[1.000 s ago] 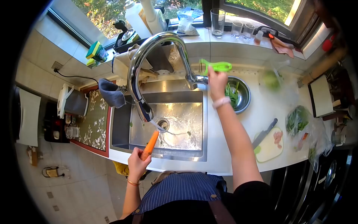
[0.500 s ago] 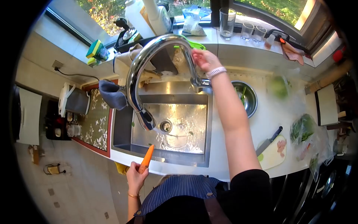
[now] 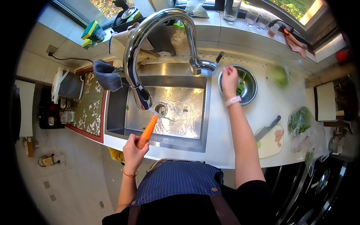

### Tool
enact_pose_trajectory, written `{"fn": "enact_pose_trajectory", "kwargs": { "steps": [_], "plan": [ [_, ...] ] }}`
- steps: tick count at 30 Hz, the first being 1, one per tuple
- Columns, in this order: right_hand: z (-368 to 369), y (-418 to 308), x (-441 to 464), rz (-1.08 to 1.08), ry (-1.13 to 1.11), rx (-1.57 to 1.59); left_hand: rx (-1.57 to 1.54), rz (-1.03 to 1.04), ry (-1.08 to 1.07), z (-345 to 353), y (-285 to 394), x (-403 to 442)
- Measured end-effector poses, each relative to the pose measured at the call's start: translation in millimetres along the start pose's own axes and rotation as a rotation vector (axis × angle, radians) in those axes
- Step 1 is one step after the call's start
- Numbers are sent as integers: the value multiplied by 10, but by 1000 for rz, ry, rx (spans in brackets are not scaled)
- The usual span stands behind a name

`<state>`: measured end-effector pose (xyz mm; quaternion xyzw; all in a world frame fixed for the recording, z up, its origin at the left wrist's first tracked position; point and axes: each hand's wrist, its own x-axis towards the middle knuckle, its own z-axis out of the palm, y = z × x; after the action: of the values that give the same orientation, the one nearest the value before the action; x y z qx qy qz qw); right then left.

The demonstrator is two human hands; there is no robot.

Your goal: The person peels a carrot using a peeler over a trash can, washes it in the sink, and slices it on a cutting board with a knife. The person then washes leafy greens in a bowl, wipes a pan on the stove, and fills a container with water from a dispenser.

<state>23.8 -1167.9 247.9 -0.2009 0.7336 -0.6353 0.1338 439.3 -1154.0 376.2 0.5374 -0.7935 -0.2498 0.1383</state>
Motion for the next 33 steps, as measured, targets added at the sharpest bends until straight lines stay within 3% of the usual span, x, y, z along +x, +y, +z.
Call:
{"fn": "enact_pose_trajectory", "kwargs": {
  "steps": [3,5,7,8,10,11,13,16,20,24,25,26,27,29,31,32,33],
  "plan": [
    [218,-125,213,-65,78,-258,15,5,23,21,27,50],
    [390,-323,70,-144,109,-62,34,27,49,51,53,133],
    [519,-336,-320,-29,-249,111,34,48,82,80,115,245],
    [599,-418,-672,80,-549,238,38,36,91,104,128,296],
    [792,-415,-1424,382,-832,255,13,37,99,179,143,367],
    [855,-624,-1750,579,-920,320,13,31,97,215,148,386],
    [986,-804,-2088,1078,-918,757,48,56,99,275,166,400],
    [1348,-526,-2068,1124,-823,975,61,66,121,305,203,353],
    [1473,-442,-2102,1126,-658,1030,58,19,121,258,203,325],
    [1390,-627,-2081,976,-913,904,11,20,115,272,65,337],
    [1448,-468,-1990,979,-908,900,-216,-88,30,287,13,358],
    [1549,-189,-1891,1098,-825,1119,-443,-194,-53,309,-20,374],
    [1551,-192,-1824,1211,-731,1339,-446,-192,-53,334,-30,375],
    [1507,-201,-1818,1131,-801,1604,-927,-402,-155,354,-51,396],
    [1539,-400,-1884,1159,-620,1118,-946,-396,-133,375,-93,377],
    [1497,-512,-1959,986,-704,1033,-967,-393,-113,382,-102,372],
    [1467,-531,-2026,986,-703,1033,-967,-394,-114,383,-101,374]
  ]
}}
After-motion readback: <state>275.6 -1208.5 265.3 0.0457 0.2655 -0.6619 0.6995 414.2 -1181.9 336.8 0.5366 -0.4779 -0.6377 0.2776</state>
